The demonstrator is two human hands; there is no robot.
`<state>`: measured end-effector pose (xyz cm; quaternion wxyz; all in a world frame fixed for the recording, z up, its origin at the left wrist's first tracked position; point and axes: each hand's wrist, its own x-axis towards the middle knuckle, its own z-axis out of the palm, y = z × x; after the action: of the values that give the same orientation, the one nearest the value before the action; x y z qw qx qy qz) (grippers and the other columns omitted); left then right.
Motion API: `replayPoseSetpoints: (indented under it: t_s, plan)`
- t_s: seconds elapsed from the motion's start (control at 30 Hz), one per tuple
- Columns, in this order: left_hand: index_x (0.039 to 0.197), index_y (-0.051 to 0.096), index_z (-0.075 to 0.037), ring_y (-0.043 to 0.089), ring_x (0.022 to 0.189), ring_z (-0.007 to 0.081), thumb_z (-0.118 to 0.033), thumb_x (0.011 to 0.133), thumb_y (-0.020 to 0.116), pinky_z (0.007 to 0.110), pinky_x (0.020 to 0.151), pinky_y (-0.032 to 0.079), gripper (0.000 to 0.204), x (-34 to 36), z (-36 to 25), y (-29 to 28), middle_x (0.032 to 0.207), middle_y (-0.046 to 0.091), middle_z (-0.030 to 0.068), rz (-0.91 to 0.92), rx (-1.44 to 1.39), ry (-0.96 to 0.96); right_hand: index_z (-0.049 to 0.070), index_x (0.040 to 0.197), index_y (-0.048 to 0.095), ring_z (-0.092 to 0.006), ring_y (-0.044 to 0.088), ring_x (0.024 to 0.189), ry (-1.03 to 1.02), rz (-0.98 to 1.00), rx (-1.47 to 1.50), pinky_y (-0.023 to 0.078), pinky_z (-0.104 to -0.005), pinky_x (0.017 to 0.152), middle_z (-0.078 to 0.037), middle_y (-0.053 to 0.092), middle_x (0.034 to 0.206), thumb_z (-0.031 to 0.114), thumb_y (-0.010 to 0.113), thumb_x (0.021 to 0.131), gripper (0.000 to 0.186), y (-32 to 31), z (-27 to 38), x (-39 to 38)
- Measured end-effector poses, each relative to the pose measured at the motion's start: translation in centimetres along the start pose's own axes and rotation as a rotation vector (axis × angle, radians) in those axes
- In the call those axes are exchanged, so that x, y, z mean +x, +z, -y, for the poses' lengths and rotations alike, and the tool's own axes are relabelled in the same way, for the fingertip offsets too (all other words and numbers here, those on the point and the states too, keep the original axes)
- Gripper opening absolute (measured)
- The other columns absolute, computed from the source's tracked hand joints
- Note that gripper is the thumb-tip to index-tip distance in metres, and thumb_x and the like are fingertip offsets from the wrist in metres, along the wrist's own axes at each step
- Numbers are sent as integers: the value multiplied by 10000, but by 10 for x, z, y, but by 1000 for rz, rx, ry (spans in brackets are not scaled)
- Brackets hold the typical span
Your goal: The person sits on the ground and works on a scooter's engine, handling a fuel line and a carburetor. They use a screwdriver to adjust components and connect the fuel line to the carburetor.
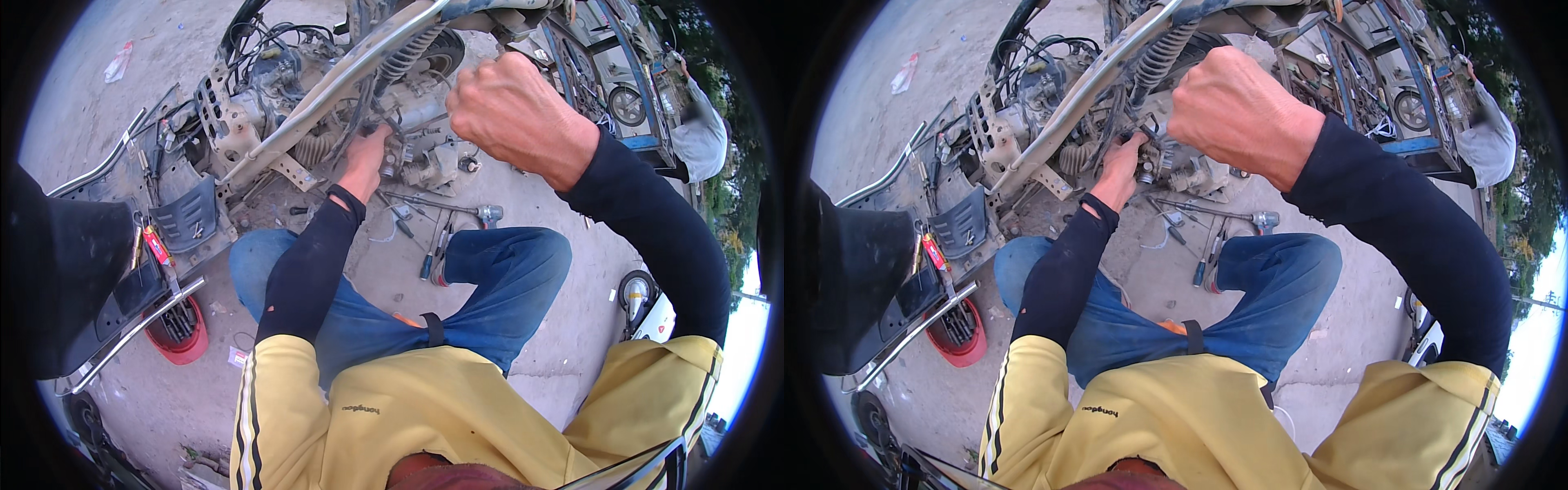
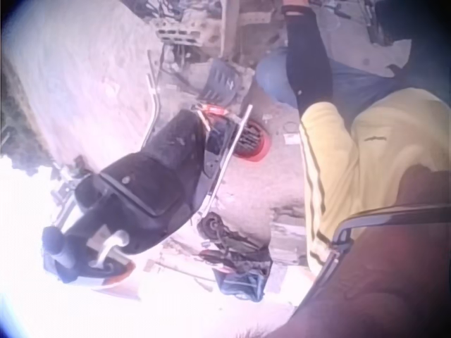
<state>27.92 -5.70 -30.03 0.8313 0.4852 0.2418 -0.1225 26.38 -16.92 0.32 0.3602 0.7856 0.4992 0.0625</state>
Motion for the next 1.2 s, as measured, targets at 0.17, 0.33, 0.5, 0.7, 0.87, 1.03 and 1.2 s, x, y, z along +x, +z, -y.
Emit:
replayPoseSetpoints:
  t_s: [0.17, 0.33, 0.5, 0.7, 0.87, 1.03, 1.2]
  plan:
    - [1150, 635, 22, 620, 851, 142, -176, 894, 731, 313, 712, 488, 337, -4, -3, 8, 1028, 672, 70, -65, -1, 22, 126, 545, 639, -207, 690, 651, -43, -34, 12, 465, -327, 540, -112, 595, 584, 135, 730, 699, 179, -9, 12, 16]
    - [1204, 604, 82, 627, 926, 180, -208, 885, 747, 330, 796, 502, 454, -6, -2, 9, 1091, 669, 118, -69, -8, 83, 126, 561, 650, -229, 692, 710, -82, 7, 61, 478, -329, 575, -93, 612, 607, 162, 715, 689, 148, -6, 9, 23]
    - [1274, 544, 67, 638, 951, 199, -198, 881, 732, 345, 813, 518, 510, 14, 12, 1, 1119, 653, 133, -37, 70, 44, 99, 575, 654, -244, 692, 692, -31, 11, 89, 486, -345, 566, -104, 623, 633, 164, 704, 701, 151, 1, 7, 11]
    - [1250, 563, 83, 625, 966, 205, -190, 860, 743, 346, 842, 497, 509, 18, 16, 1, 1123, 651, 139, -43, 62, 51, 69, 645, 676, -246, 693, 691, -79, 8, 111, 486, -347, 567, -100, 625, 647, 151, 679, 752, 135, 5, 4, 9]
    - [1254, 538, 34, 632, 869, 178, -191, 872, 728, 339, 741, 527, 482, 13, 14, 1, 1044, 645, 107, -14, 76, 68, 74, 686, 692, -237, 705, 709, -127, -14, -37, 507, -365, 605, -94, 649, 666, 164, 693, 790, 137, 11, -4, 20]
    - [1242, 552, 32, 634, 845, 173, -177, 879, 719, 333, 734, 528, 450, 17, 21, -1, 1030, 651, 93, -5, 74, 132, 75, 683, 708, -252, 727, 725, -7, 1, 108, 533, -364, 633, -119, 689, 686, 190, 697, 818, 177, 21, -18, 26]
    - [1194, 622, 116, 634, 989, 203, -234, 857, 740, 348, 885, 492, 500, 21, 28, -4, 1113, 686, 155, -24, 97, 34, 69, 749, 712, -258, 727, 713, -116, -26, 7, 537, -350, 635, -118, 678, 660, 189, 675, 851, 162, 25, -20, 19]
